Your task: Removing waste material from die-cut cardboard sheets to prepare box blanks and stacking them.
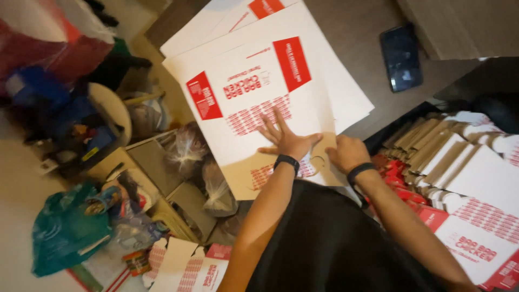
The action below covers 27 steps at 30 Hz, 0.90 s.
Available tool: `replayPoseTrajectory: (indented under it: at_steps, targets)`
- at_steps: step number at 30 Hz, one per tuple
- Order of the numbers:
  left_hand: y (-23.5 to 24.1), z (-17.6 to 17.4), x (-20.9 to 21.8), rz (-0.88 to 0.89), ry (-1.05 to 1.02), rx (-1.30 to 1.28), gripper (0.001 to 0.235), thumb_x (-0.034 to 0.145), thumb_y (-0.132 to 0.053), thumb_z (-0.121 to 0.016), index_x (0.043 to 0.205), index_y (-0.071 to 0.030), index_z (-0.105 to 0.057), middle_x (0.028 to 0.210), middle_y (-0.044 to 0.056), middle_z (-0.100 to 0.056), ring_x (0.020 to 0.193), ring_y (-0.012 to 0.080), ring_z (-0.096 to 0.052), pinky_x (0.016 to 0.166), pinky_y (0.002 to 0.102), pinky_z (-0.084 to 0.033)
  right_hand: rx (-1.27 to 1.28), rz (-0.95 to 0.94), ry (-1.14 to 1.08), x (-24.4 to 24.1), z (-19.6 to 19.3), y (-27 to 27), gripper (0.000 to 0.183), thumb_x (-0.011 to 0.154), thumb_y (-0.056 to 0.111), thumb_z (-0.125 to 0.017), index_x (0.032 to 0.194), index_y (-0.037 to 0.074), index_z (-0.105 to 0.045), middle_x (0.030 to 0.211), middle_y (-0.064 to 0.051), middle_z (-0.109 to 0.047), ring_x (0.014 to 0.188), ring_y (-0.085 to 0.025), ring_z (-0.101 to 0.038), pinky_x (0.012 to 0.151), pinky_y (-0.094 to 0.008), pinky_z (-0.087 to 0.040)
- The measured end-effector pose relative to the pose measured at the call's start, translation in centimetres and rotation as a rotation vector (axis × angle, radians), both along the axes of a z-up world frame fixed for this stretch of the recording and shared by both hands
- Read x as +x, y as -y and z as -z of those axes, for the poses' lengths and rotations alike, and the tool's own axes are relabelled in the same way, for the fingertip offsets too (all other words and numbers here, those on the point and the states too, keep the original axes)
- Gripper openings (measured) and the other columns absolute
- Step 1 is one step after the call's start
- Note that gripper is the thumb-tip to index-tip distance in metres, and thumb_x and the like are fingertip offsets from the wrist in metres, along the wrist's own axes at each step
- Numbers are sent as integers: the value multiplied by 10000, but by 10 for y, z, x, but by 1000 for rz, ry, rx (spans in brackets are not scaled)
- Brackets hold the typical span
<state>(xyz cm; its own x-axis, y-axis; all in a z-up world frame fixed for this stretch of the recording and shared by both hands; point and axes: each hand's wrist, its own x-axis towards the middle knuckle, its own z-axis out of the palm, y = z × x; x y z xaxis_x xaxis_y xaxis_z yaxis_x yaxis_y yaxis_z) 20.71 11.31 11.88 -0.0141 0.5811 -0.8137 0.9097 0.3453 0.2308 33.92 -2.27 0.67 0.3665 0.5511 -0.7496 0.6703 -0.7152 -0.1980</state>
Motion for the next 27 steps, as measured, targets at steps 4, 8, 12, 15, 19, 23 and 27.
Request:
replayPoseTrajectory:
  at_steps: [4, 8, 12, 15, 19, 23, 27]
  targets:
    - [0, 4, -8, -9, 89, 8, 1407, 655, -604, -845, 1639, -313, 118, 1685, 152, 285, 1511, 366, 352, 1055, 831, 151, 31, 5, -109, 16, -61, -28, 530, 821, 547, -699, 1047, 70, -743, 986, -234, -766, 1033, -442, -721, 867, -517, -592]
    - [1, 8, -10, -32, 70, 10, 1315, 725, -627, -791, 1635, -330, 111, 1674, 124, 324, 1505, 356, 368, 1081, 811, 146, 40, 330, -481, 30, -52, -46, 485, 935, 414, -635, 1310, 106, -631, 1063, -307, -713, 892, -450, -715, 707, -494, -614]
    - [4, 13, -4, -48, 49, 33, 1288, 723, -678, -763, 1639, -340, 77, 1684, 119, 298, 1507, 351, 359, 1072, 809, 158, 177, 348, -313, 23, -35, -49, 507, 909, 508, -708, 1189, 86, -724, 1051, -210, -748, 1081, -410, -689, 921, -513, -541]
    - [3, 12, -4, -31, 58, 16, 1284, 725, -704, -724, 1637, -336, 101, 1688, 126, 287, 1512, 358, 351, 1065, 834, 132, 177, 321, -222, 37, 9, -45, 511, 852, 575, -771, 1242, 266, -654, 944, -108, -742, 1012, -349, -712, 917, -472, -572]
    - [4, 13, -1, -60, 35, 36, 1235, 763, -692, -709, 1633, -358, 101, 1693, 105, 280, 1524, 351, 328, 1084, 825, 115, 254, 347, -209, 38, 18, -43, 430, 786, 384, -882, 1073, 137, -679, 901, -75, -716, 941, -303, -710, 845, -436, -553]
    - [1, 14, 3, -73, -15, 35, 1255, 753, -701, -708, 1627, -358, 125, 1700, 93, 264, 1533, 343, 307, 1094, 816, 116, 204, 281, -124, 32, 15, -50, 402, 777, 363, -870, 1053, 162, -657, 892, -36, -708, 969, -296, -719, 844, -433, -564]
    - [-2, 2, 7, -111, -20, 43, 1281, 750, -687, -725, 1640, -299, 110, 1709, 101, 235, 1540, 346, 296, 1116, 795, 99, 118, 178, -13, 22, -12, -61, 358, 814, 335, -823, 1063, 158, -638, 911, -57, -749, 1027, -330, -728, 866, -459, -573]
